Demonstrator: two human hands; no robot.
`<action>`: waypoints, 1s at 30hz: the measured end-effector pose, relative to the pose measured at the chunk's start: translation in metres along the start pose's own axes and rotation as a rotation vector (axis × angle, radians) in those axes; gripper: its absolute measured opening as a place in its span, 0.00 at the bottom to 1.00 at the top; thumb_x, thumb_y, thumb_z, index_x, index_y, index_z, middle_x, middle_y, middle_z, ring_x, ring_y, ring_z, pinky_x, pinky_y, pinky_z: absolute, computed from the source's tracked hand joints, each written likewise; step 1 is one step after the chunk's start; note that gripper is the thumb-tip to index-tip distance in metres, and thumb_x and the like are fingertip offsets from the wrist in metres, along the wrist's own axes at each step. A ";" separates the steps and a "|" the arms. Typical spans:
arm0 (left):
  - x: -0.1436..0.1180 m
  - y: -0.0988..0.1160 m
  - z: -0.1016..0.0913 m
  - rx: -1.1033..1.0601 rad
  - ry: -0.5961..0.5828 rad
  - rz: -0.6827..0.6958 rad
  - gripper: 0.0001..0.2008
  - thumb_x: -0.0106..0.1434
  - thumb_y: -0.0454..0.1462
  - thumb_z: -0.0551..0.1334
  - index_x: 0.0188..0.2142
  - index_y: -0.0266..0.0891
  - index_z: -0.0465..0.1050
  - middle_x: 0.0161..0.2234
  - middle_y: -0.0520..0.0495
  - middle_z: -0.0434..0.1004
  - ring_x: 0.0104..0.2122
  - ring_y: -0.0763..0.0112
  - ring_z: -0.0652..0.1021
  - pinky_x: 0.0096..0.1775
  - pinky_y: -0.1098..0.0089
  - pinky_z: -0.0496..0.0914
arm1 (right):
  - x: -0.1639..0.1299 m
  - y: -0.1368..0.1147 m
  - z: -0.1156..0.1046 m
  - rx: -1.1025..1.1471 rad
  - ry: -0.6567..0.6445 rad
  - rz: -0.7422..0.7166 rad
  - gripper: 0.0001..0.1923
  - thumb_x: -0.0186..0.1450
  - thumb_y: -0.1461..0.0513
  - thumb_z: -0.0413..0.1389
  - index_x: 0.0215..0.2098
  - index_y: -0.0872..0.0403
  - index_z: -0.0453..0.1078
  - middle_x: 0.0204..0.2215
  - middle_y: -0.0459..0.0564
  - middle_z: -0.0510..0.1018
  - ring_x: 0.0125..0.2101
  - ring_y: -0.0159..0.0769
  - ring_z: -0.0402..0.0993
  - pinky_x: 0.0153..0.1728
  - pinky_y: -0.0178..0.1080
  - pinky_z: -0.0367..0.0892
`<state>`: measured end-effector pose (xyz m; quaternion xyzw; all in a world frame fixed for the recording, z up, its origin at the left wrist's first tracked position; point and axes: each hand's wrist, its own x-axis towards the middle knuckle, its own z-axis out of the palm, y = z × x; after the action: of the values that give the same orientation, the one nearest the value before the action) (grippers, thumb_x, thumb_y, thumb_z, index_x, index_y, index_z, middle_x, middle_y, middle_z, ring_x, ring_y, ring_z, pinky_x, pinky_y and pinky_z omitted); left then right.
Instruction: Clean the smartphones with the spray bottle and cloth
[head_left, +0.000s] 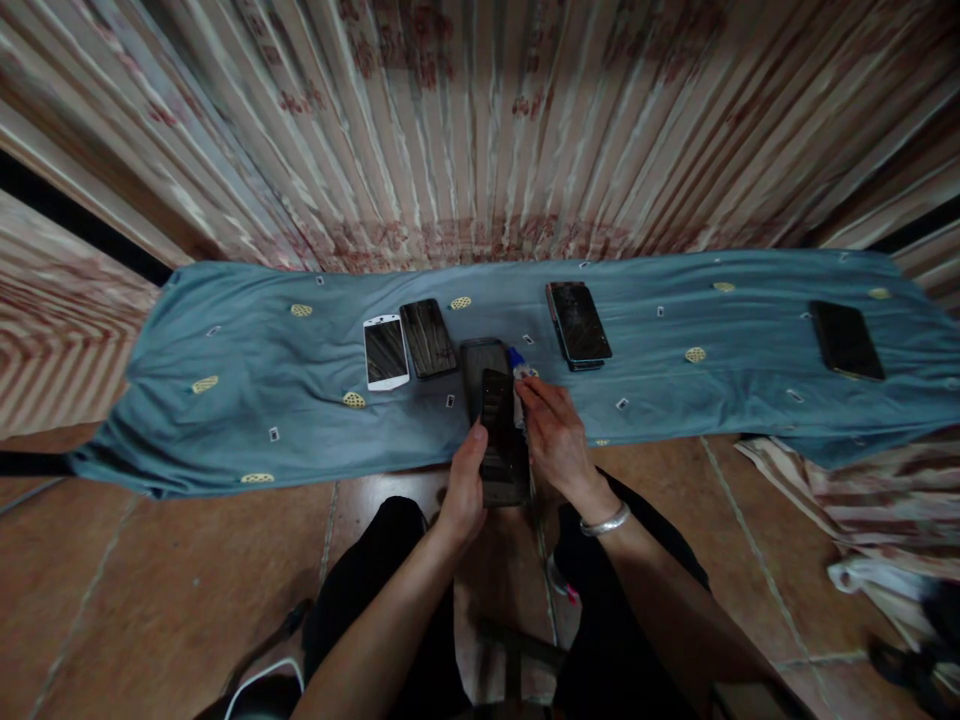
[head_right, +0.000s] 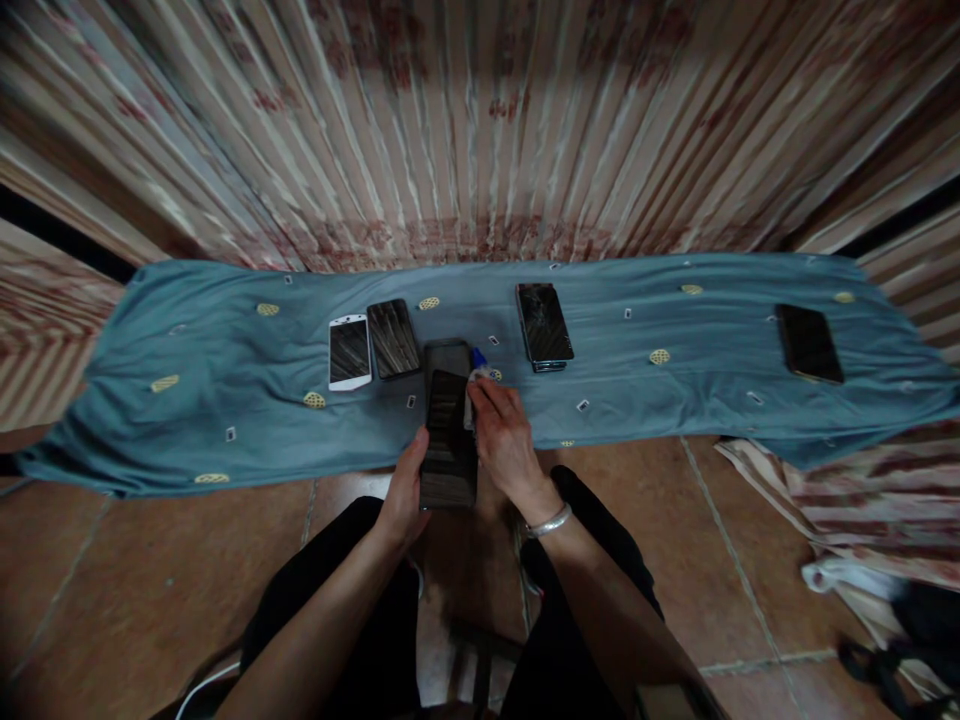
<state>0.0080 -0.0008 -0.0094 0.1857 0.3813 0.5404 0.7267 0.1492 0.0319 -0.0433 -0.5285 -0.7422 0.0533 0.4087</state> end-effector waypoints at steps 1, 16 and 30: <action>0.001 0.000 -0.001 0.015 -0.001 0.027 0.24 0.56 0.52 0.69 0.46 0.38 0.81 0.51 0.43 0.81 0.60 0.55 0.72 0.62 0.59 0.62 | -0.001 -0.001 0.001 0.002 -0.005 -0.005 0.22 0.73 0.65 0.44 0.61 0.55 0.70 0.53 0.61 0.77 0.53 0.47 0.72 0.55 0.53 0.72; 0.005 0.003 -0.001 -0.023 0.012 0.017 0.25 0.56 0.50 0.70 0.47 0.37 0.80 0.51 0.42 0.81 0.60 0.53 0.72 0.62 0.58 0.63 | -0.003 -0.007 0.000 0.025 0.006 -0.062 0.22 0.72 0.67 0.44 0.60 0.53 0.71 0.52 0.58 0.78 0.52 0.45 0.74 0.53 0.52 0.73; -0.001 0.004 0.004 -0.014 -0.019 -0.061 0.25 0.55 0.51 0.70 0.48 0.39 0.78 0.47 0.44 0.82 0.52 0.52 0.79 0.53 0.55 0.73 | 0.003 0.006 -0.005 0.023 0.010 -0.006 0.22 0.72 0.67 0.44 0.59 0.54 0.71 0.52 0.58 0.78 0.54 0.45 0.73 0.55 0.53 0.72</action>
<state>0.0083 -0.0001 -0.0043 0.1740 0.3761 0.5187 0.7478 0.1566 0.0347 -0.0410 -0.5219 -0.7411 0.0579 0.4184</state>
